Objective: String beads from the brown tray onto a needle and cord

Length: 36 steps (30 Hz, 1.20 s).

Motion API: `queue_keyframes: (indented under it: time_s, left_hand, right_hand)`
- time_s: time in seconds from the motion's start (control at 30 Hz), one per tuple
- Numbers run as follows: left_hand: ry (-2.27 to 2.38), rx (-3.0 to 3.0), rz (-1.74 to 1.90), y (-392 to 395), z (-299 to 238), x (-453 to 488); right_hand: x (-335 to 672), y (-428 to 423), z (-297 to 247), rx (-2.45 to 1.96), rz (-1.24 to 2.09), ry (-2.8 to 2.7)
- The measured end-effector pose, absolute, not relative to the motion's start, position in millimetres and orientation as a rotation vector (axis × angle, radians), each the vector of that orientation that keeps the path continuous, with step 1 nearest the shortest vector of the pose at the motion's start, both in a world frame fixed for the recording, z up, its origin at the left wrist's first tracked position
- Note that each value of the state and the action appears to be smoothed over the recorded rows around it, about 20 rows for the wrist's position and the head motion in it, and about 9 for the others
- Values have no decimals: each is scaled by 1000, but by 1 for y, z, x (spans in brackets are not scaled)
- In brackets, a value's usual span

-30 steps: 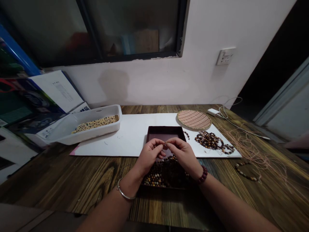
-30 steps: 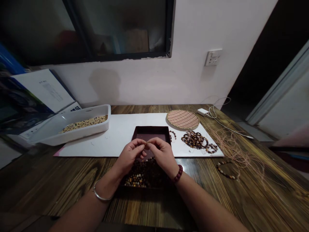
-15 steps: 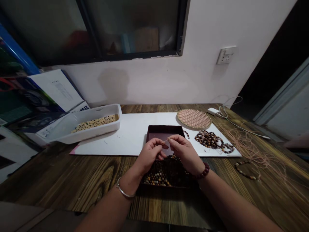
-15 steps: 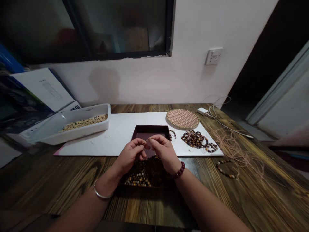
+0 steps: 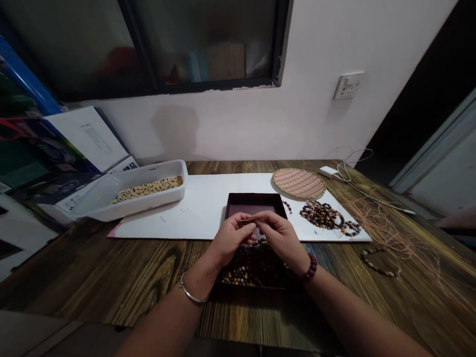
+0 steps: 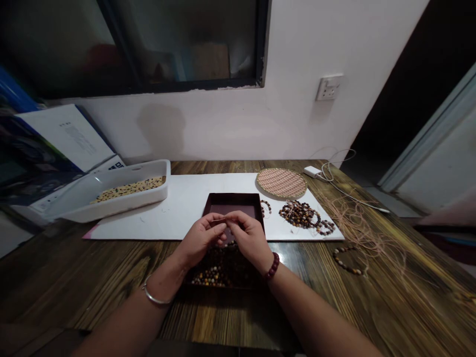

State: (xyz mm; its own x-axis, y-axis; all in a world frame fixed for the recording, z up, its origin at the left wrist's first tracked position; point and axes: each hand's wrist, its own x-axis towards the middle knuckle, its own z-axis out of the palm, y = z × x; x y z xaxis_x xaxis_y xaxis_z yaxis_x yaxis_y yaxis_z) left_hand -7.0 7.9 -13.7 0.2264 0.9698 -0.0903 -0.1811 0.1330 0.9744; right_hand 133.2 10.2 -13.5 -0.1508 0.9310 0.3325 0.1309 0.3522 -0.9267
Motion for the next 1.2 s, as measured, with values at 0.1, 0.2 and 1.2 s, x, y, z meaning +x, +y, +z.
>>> queue_keyframes:
  time_s: [0.1, 0.2, 1.2]
  left_hand:
    - [998, 1085, 1060, 9, -13, -7]
    - [979, 1092, 1060, 7, -10, -5]
    - [1050, 830, 1648, 36, -12, -35]
  right_hand:
    - [132, 8, -17, -969, 859, -1644]
    - [132, 7, -15, -950, 836, -1678]
    - [173, 20, 11, -1703, -209, -2457]
